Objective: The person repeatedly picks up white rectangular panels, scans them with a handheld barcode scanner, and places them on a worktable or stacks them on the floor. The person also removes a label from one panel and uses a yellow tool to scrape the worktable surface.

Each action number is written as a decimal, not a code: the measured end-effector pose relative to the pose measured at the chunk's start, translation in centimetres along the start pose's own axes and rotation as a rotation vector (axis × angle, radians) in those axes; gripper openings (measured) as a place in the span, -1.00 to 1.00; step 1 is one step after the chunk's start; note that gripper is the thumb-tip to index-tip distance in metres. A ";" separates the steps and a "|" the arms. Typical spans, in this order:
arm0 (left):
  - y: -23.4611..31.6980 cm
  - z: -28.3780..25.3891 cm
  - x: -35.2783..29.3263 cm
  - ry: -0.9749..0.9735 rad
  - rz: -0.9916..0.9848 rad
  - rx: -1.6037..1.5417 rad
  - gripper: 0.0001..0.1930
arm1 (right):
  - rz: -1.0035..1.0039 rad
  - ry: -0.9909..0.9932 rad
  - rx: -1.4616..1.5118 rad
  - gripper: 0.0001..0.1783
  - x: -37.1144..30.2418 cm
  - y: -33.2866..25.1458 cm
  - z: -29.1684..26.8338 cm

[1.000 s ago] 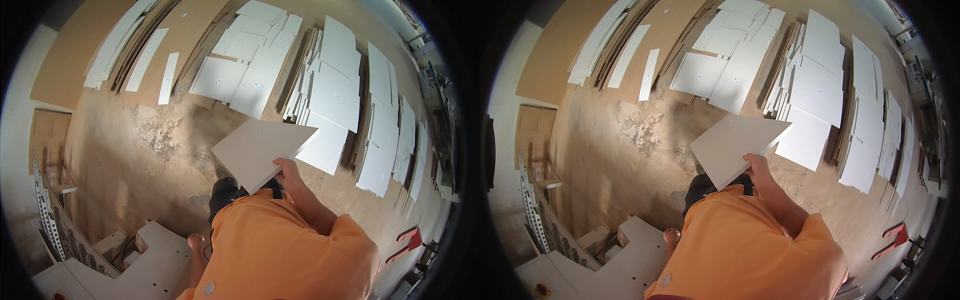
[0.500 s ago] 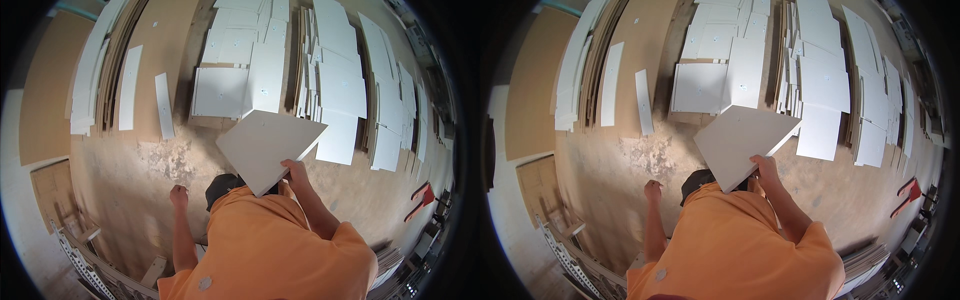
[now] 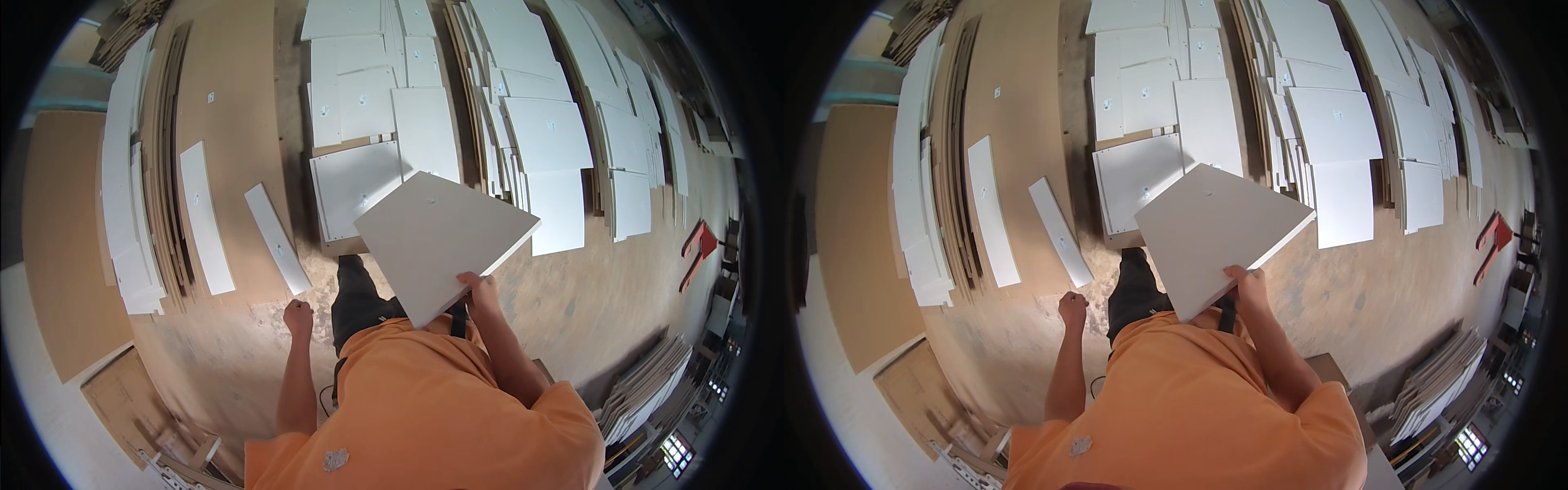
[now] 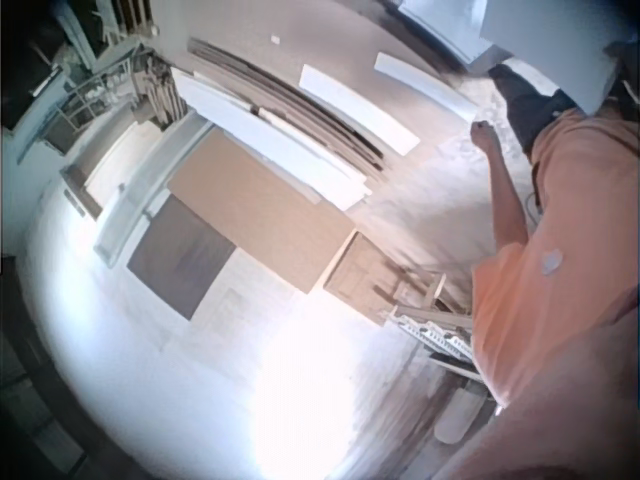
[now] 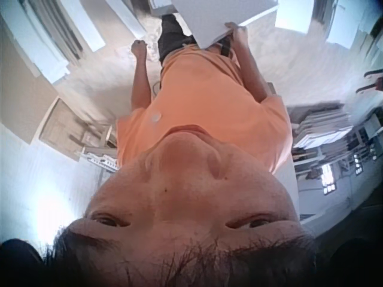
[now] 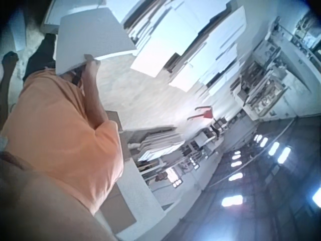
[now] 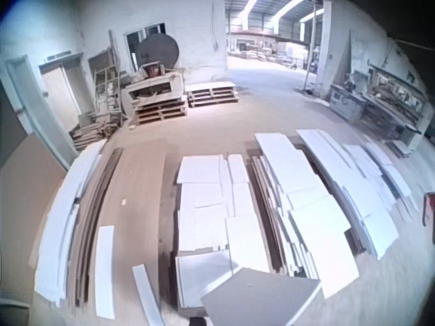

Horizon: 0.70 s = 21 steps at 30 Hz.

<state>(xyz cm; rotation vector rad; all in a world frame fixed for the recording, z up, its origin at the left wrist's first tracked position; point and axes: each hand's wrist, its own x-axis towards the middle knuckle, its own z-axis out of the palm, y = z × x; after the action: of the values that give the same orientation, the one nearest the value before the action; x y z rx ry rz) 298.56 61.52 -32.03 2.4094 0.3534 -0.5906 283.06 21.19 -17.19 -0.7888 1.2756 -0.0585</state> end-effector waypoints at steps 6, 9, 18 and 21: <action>3.3 0.6 11.7 -0.140 0.166 0.046 -0.79 | -0.054 0.126 0.089 -0.73 1.0 2.0 6.2; 4.4 0.9 16.9 -0.205 0.269 0.210 -0.77 | -0.023 0.250 0.198 -0.77 1.2 3.1 8.9; 8.6 1.6 23.7 -0.243 0.205 0.223 -0.78 | 0.031 0.324 0.274 -0.61 1.8 5.2 13.8; 9.2 2.1 24.1 -0.227 0.205 0.233 -0.77 | 0.046 0.313 0.264 -0.57 2.1 4.9 14.8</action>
<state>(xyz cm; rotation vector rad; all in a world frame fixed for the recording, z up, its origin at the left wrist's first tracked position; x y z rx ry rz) 322.23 55.64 -40.66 2.5217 -0.0621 -0.8396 294.71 31.15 -20.56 -0.5345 1.5436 -0.3177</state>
